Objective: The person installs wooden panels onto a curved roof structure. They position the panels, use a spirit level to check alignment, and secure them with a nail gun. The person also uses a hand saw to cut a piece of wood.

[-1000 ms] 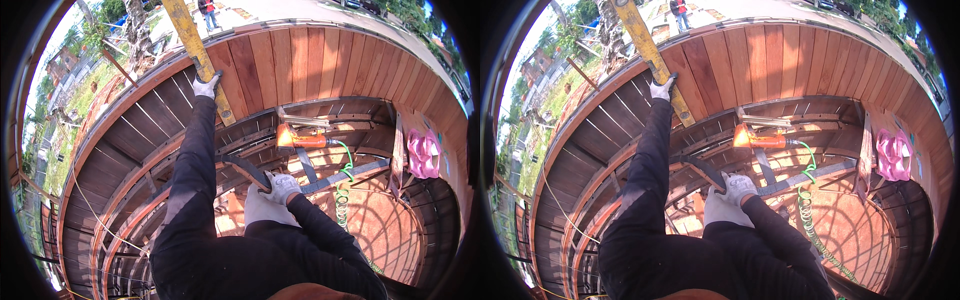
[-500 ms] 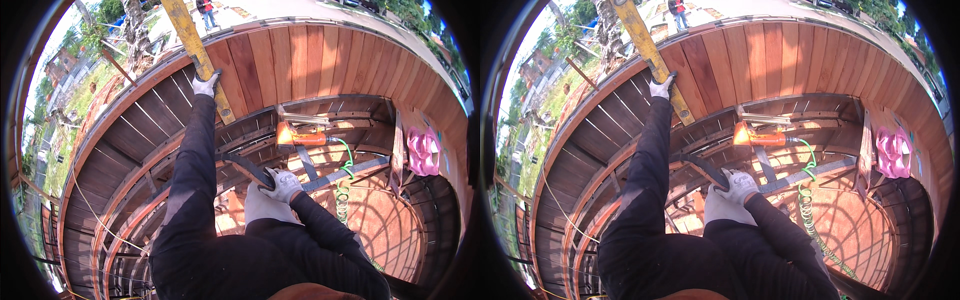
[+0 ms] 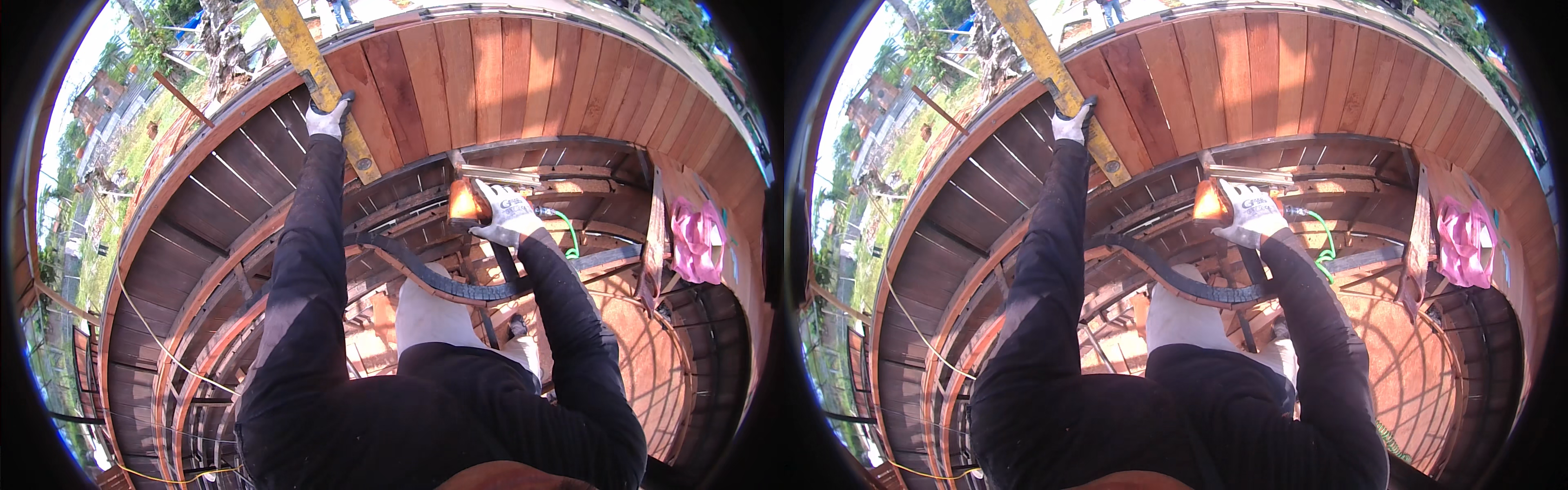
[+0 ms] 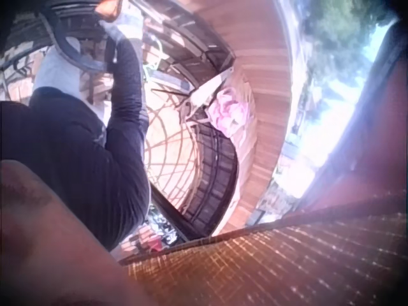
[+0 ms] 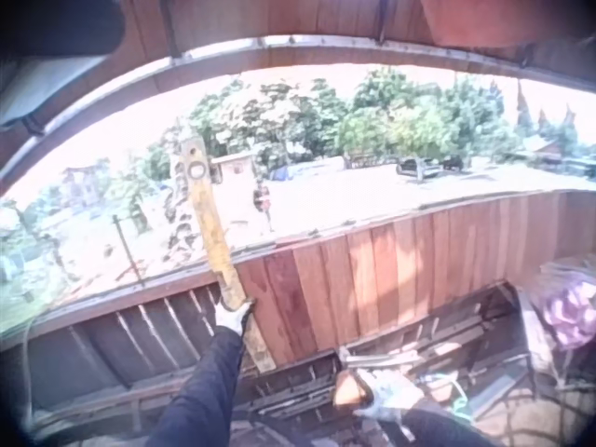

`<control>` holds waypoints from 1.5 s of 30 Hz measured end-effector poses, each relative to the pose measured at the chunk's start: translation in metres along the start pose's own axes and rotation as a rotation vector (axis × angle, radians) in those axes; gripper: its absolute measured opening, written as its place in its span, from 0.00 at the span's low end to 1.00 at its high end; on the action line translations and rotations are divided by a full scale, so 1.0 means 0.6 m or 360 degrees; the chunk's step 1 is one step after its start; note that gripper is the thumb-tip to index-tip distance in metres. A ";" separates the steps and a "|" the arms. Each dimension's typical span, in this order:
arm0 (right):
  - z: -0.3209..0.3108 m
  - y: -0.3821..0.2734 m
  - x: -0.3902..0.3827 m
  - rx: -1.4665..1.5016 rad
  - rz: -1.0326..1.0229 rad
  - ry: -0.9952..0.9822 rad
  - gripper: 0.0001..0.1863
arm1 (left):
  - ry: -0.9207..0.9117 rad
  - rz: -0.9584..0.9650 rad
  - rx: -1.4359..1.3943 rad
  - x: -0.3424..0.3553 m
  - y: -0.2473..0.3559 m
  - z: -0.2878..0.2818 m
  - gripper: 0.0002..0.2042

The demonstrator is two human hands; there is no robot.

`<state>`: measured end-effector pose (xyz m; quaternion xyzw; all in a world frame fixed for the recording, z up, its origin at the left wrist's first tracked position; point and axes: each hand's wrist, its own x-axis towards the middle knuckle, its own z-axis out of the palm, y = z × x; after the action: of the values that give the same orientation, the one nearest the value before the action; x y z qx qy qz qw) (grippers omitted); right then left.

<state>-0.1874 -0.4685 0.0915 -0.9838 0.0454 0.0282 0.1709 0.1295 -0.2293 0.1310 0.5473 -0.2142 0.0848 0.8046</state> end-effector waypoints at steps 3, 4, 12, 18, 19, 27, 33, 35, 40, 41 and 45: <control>-0.005 0.027 0.000 -0.0066 -0.0189 -0.0141 0.51 | 0.0013 -0.0008 0.0099 0.003 -0.005 -0.012 0.21; -0.010 0.037 0.001 -0.0075 -0.0224 -0.0181 0.46 | 0.0017 -0.0014 0.0127 0.005 -0.003 -0.007 0.22; 0.049 0.077 0.037 -0.0030 -0.0348 0.0117 0.43 | 0.0076 -0.0008 0.0282 -0.004 0.008 0.003 0.25; 0.053 0.066 0.042 -0.0227 -0.0244 0.0371 0.32 | 0.0027 -0.0075 0.0279 -0.005 0.008 0.005 0.25; 0.037 0.051 0.043 -0.0192 -0.0207 0.0382 0.28 | 0.0008 -0.0095 0.0233 -0.004 0.008 -0.001 0.25; -0.056 -0.017 0.039 0.0132 -0.0166 0.0716 0.25 | 0.0057 -0.0041 0.0414 -0.005 0.007 0.004 0.21; -0.119 -0.061 0.071 0.0594 -0.0334 0.1050 0.30 | 0.0024 -0.0055 0.0375 -0.006 0.016 0.001 0.26; -0.134 -0.085 0.081 0.0746 -0.0388 0.1147 0.21 | 0.0021 -0.0055 0.0334 0.000 0.010 -0.002 0.27; -0.146 -0.120 0.115 0.0654 -0.0325 0.1241 0.15 | -0.0007 -0.0063 0.0409 -0.002 0.010 0.001 0.21; -0.145 -0.126 0.119 0.0653 -0.0362 0.1244 0.17 | 0.0002 -0.0063 0.0438 -0.003 0.013 0.003 0.21; -0.151 -0.160 0.129 0.0606 -0.0479 0.1183 0.25 | -0.0017 -0.0046 0.0330 -0.002 0.010 -0.012 0.20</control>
<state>-0.0971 -0.4154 0.2032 -0.8737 -0.0356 -0.3617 0.3233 0.1280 -0.2200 0.1332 0.6311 -0.2006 0.0921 0.7436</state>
